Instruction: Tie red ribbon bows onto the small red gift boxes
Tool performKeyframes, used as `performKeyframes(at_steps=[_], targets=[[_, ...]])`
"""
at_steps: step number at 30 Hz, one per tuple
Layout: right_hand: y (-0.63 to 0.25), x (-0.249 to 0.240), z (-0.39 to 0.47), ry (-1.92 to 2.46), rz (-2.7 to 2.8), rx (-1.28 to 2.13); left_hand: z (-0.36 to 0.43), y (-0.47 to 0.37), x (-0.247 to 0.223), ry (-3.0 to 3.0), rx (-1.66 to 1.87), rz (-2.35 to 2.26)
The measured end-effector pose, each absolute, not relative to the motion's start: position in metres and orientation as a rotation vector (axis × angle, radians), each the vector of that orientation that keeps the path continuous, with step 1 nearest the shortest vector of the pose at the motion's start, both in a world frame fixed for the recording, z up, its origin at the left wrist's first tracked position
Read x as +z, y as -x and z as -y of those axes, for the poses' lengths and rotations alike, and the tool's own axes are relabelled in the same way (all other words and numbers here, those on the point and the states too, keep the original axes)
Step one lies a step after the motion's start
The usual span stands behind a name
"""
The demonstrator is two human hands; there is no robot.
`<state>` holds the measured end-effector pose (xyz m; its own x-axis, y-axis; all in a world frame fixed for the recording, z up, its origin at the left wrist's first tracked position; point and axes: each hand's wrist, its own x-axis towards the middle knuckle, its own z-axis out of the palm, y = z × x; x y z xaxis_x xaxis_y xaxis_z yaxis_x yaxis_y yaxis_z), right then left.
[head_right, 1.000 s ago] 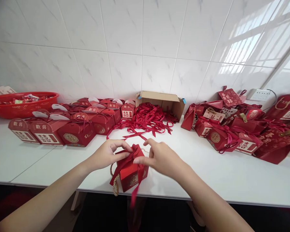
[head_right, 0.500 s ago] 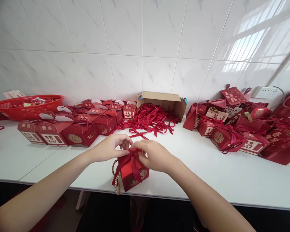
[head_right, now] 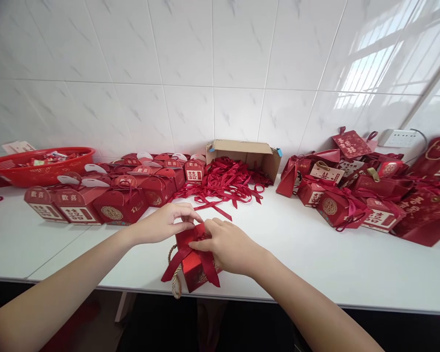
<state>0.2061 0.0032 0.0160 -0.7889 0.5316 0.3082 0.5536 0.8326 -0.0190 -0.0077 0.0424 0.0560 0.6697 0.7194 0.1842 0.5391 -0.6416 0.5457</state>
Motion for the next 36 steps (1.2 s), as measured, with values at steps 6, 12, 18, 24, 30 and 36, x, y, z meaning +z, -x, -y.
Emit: performKeyframes(at_steps=[6, 12, 18, 24, 30, 36], targets=[[-0.209, 0.012, -0.009, 0.795, 2.653, -0.059, -0.044, 0.011, 0.055, -2.477, 0.510, -1.014], [-0.212, 0.008, -0.012, 0.745, 2.588, 0.016, -0.041, 0.012, 0.050, -2.368, 0.338, -0.908], [-0.215, 0.006, -0.013, 0.679, 2.536, 0.093, -0.039, 0.006, 0.048, -2.420, 0.300, -1.075], [-0.216, 0.001, -0.013, 0.666, 2.521, 0.081, -0.039, 0.000, 0.044, -2.438, 0.344, -1.184], [-0.217, 0.004, -0.012, 0.676, 2.509, 0.134, -0.040, -0.003, 0.041, -2.341, 0.396, -1.223], [-0.219, 0.004, -0.010, 0.687, 2.509, 0.186, -0.041, -0.004, 0.040, -2.116, 0.464, -1.127]])
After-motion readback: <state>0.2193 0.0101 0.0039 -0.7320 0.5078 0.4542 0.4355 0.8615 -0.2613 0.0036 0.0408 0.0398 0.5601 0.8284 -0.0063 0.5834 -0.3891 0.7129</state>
